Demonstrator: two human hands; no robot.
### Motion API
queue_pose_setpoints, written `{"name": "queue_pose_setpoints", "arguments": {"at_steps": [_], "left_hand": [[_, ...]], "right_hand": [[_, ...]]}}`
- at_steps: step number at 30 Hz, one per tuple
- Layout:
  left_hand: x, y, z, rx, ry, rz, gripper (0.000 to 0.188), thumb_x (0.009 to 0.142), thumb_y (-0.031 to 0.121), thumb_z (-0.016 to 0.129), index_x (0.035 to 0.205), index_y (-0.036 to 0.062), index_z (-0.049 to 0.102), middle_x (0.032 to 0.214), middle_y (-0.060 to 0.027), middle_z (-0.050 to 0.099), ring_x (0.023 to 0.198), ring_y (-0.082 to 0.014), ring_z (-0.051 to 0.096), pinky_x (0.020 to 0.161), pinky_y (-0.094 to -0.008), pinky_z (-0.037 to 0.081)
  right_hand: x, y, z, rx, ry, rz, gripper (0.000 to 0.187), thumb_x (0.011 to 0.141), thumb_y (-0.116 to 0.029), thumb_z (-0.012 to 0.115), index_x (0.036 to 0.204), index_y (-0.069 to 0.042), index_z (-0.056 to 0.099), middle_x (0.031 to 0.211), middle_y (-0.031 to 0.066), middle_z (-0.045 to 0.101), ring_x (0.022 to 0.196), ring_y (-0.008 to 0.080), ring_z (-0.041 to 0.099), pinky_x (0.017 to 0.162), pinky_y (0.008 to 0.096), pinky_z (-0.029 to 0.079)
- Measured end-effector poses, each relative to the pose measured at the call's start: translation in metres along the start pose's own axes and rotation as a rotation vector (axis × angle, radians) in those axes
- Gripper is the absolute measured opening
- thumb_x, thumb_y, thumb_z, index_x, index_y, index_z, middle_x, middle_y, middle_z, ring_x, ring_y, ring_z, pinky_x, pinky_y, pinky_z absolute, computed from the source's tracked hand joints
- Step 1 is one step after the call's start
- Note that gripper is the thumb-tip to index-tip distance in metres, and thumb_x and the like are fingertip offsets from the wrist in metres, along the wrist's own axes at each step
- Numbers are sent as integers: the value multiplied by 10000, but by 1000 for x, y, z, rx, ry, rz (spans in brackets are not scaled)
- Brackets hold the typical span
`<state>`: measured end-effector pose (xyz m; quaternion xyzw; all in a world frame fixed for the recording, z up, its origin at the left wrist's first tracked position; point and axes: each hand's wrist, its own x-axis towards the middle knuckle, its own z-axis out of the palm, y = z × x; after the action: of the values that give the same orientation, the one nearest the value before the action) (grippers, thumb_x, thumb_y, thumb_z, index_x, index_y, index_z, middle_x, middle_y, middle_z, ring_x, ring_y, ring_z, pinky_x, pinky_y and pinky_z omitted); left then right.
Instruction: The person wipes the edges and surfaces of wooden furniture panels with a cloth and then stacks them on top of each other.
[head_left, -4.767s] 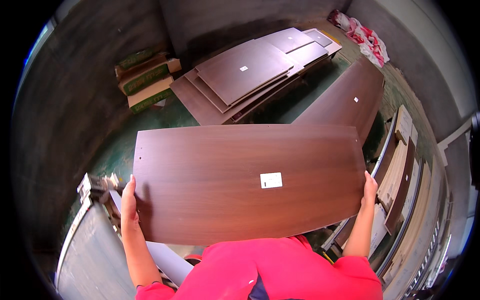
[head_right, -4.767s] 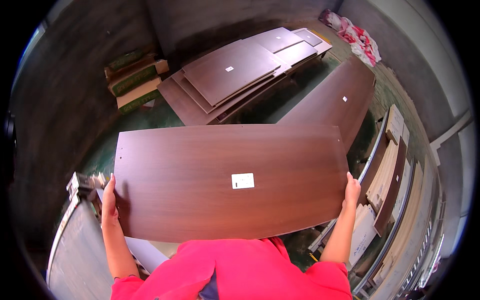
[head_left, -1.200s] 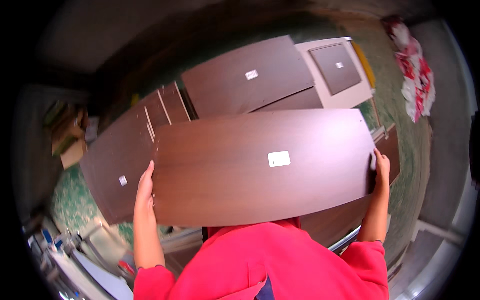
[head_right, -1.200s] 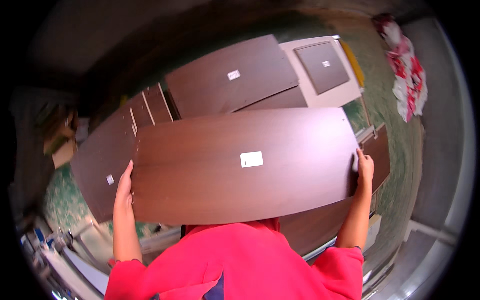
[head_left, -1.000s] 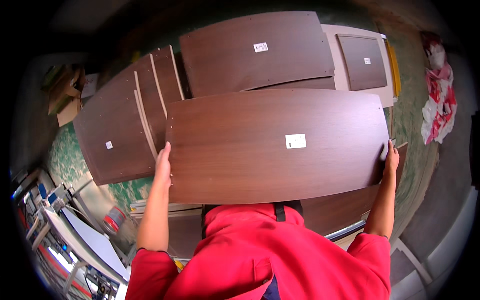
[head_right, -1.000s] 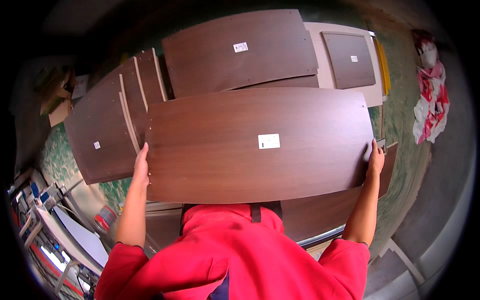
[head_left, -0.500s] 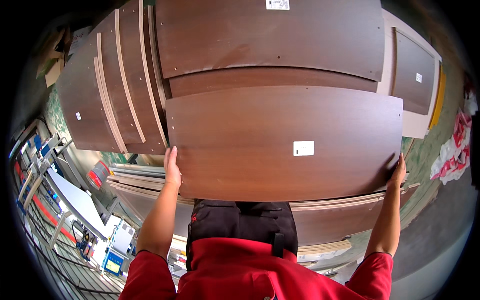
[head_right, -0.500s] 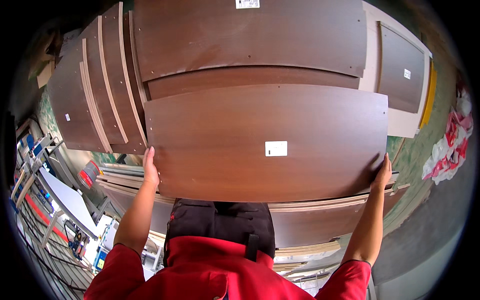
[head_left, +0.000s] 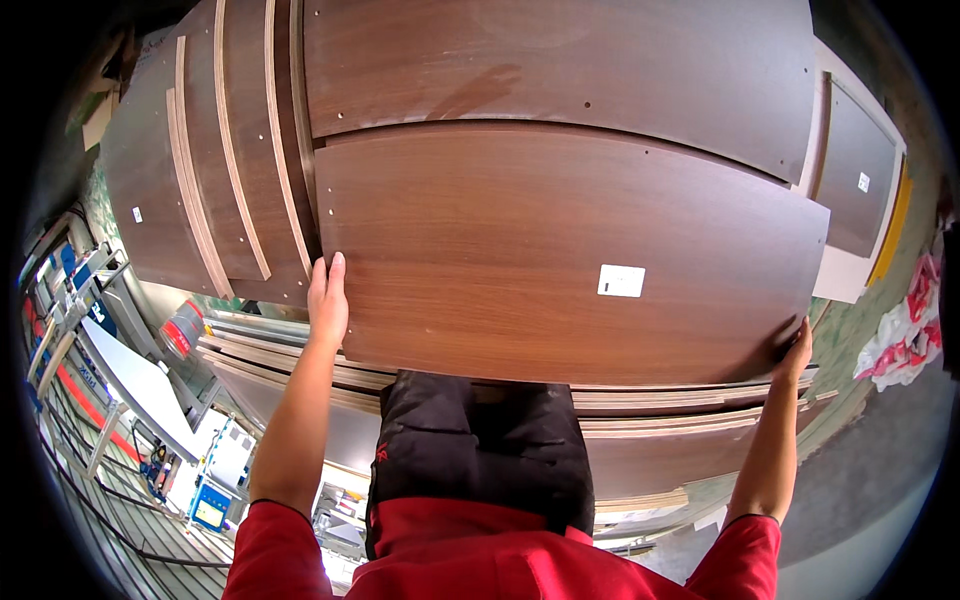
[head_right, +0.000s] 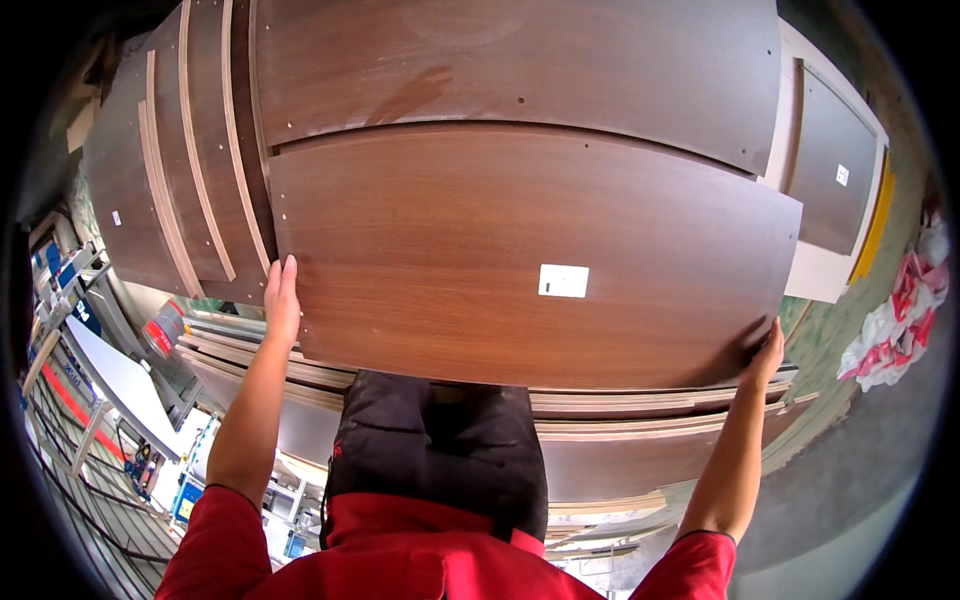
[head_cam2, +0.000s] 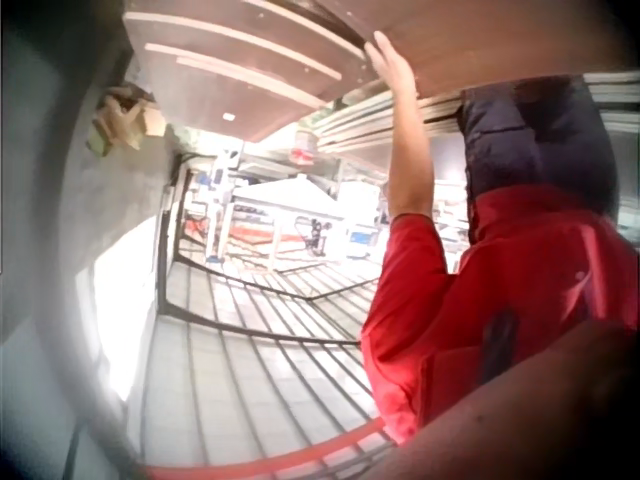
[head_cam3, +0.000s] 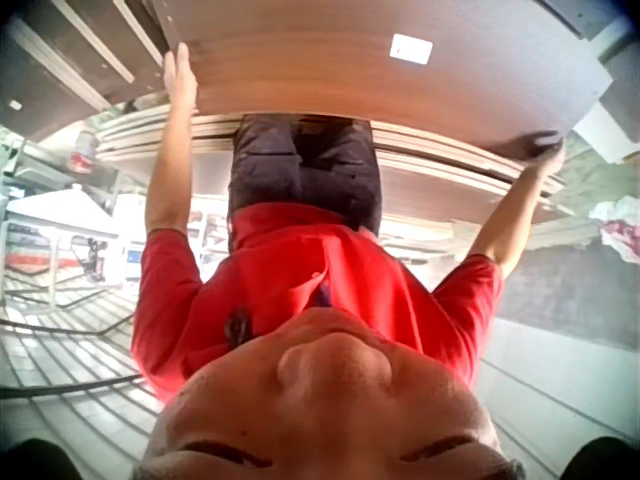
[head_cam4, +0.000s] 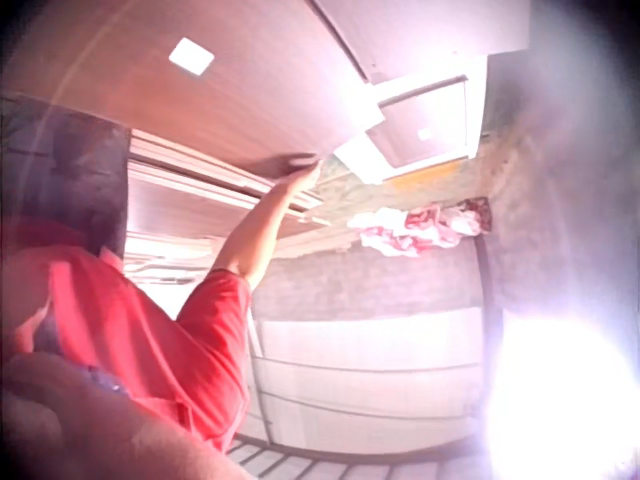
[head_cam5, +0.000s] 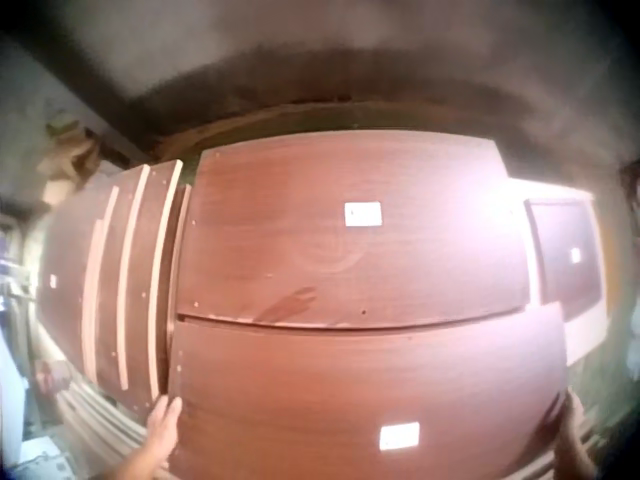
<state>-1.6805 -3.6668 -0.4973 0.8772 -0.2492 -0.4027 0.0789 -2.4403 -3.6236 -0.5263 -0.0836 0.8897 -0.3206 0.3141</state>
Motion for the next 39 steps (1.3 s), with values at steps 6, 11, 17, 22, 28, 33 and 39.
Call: {"name": "queue_pose_setpoints", "arguments": {"at_steps": [6,11,17,22,28,33,39], "left_hand": [[3,8,-4,79,-29,-17,789,884,534,487,1327,-104,346,1367,-212,360,1286,-299,347,1052,-336,274],[0,20,1,12,-44,-92,801,873,528,504,1331,-107,335,1377,-181,292,1289,-303,313,1061,-351,254],[8,15,12,-83,19,-68,832,858,526,519,1364,-94,291,1414,-171,255,1339,-295,226,1085,-383,214],[6,31,20,-51,39,-109,821,853,514,521,1379,-71,285,1429,-164,243,1354,-280,201,1095,-381,190],[10,30,27,-158,70,-125,816,846,504,524,1391,-51,277,1433,-152,247,1355,-268,200,1094,-377,185],[10,40,29,-162,113,-143,817,836,490,539,1396,-43,274,1443,-158,236,1359,-269,193,1093,-379,185],[15,48,28,-385,0,-94,805,839,439,551,1405,-49,249,1455,-162,257,1324,-272,292,1079,-378,223]], "right_hand": [[-24,-16,23,4,-8,-17,362,882,-342,568,1071,-40,628,1036,35,583,994,163,493,891,298,368],[-25,-17,30,-38,-27,-33,357,877,-341,574,1069,-45,630,1050,32,589,1008,155,490,897,295,370],[-19,-5,37,-52,-60,-42,422,877,-349,578,1136,-18,607,1118,56,580,1063,163,483,940,292,350],[-19,-3,49,-15,-55,30,482,875,-360,579,1195,1,572,1207,78,549,1125,182,467,988,301,325],[-7,9,47,15,-66,88,476,862,-371,594,1177,-14,587,1179,58,554,1095,177,480,963,298,341],[-14,8,56,55,-31,104,422,857,-383,599,1096,-36,621,1091,34,580,1025,171,499,897,303,382],[-4,20,41,42,-41,127,415,850,-395,612,1063,-40,633,1025,64,596,980,165,506,879,305,392]]}}
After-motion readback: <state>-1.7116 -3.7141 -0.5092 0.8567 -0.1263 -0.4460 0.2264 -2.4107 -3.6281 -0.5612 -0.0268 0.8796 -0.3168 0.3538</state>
